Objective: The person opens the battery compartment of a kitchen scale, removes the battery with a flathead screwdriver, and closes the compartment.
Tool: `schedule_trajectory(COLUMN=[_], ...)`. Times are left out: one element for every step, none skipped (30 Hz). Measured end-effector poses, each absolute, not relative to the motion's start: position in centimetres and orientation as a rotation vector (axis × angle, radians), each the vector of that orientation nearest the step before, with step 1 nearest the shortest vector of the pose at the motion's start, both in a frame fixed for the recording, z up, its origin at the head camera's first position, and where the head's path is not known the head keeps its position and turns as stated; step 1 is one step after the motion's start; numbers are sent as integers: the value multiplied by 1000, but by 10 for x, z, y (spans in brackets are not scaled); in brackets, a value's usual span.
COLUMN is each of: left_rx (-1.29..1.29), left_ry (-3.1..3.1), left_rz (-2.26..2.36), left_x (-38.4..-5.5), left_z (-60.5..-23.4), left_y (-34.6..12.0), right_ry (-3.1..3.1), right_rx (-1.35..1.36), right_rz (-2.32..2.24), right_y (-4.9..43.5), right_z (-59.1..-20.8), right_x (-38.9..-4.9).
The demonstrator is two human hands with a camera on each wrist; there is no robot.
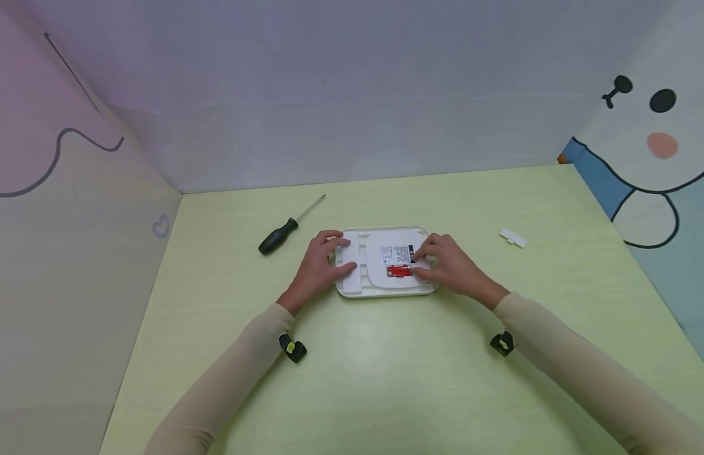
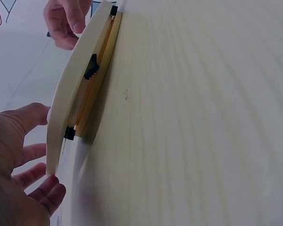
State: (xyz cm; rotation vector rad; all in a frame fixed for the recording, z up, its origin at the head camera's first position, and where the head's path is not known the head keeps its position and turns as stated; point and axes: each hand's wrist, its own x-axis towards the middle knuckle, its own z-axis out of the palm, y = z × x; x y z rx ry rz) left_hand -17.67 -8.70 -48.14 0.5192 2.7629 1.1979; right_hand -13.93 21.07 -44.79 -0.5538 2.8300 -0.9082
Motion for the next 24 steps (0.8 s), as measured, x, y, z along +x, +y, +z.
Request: schedule_trajectory(left_rx=[518, 518, 517, 515, 514, 516, 516, 514, 513, 513, 513, 513, 512, 512, 514, 514, 515, 516, 515, 516, 517, 516, 515, 515], left_ry=[2762, 2760, 2758, 2756, 2756, 2755, 2756, 2756, 2756, 2756, 2755, 2754, 2753, 2753, 2752, 2751, 2752, 2754, 2754, 2756, 2756, 2757, 2757, 2757], left_rz=[1200, 1204, 1207, 1211, 1212, 1211, 1209, 1206, 1202, 1200, 1199, 1199, 1198, 1200, 1202, 1205, 1206, 1204, 1202, 1200, 1198, 1195, 1193, 1191], left_x=[-177, -177, -177, -177, -177, -177, -177, -177, -177, -177, -177, -177, -177, -177, -177, -177, -176, -176, -176, -176, -176, -176, -176, -176], left_z=[-481, -481, -481, -481, -481, -481, -481, -481, -481, -481, -481, -480, -480, -479, -479, -479, -479, -479, -479, -479, -479, -479, -480, -480], left_y=[-87, -87, -87, -87, -87, -87, -87, -87, -87, -87, -87, -87, -87, -86, -86, -86, -86, -86, -86, -87, -87, -87, -87, -87], right_ry=[2838, 2845, 2851, 2858, 2866, 2874, 2880, 2884, 2887, 2892, 2896, 2899, 2902, 2906, 2908, 2911, 2911, 2912, 2912, 2912, 2910, 2908, 2906, 2904], right_rx=[-568, -578, -587, -601, -613, -622, -627, -627, -629, -629, -629, -630, -631, -632, -633, -634, -635, -634, -633, -630, -629, -627, -624, -622], right_rz=[-885, -865, -849, -834, -819, -807, -801, -797, -793, -786, -780, -776, -772, -771, -767, -762, -759, -753, -748, -741, -733, -726, -720, -712], right_y=[209, 208, 207, 206, 205, 204, 203, 203, 202, 202, 202, 202, 203, 203, 203, 202, 202, 202, 201, 200, 200, 199, 198, 198], right_z=[-448, -447, -447, -447, -446, -446, -445, -445, -446, -446, -446, -447, -447, -447, -447, -448, -447, -447, -447, -446, -446, -445, -445, -445], right_x=[-140, -140, -140, -140, -140, -140, -140, -140, -140, -140, -140, -140, -141, -141, -141, -141, -141, -141, -141, -141, -141, -141, -141, -141])
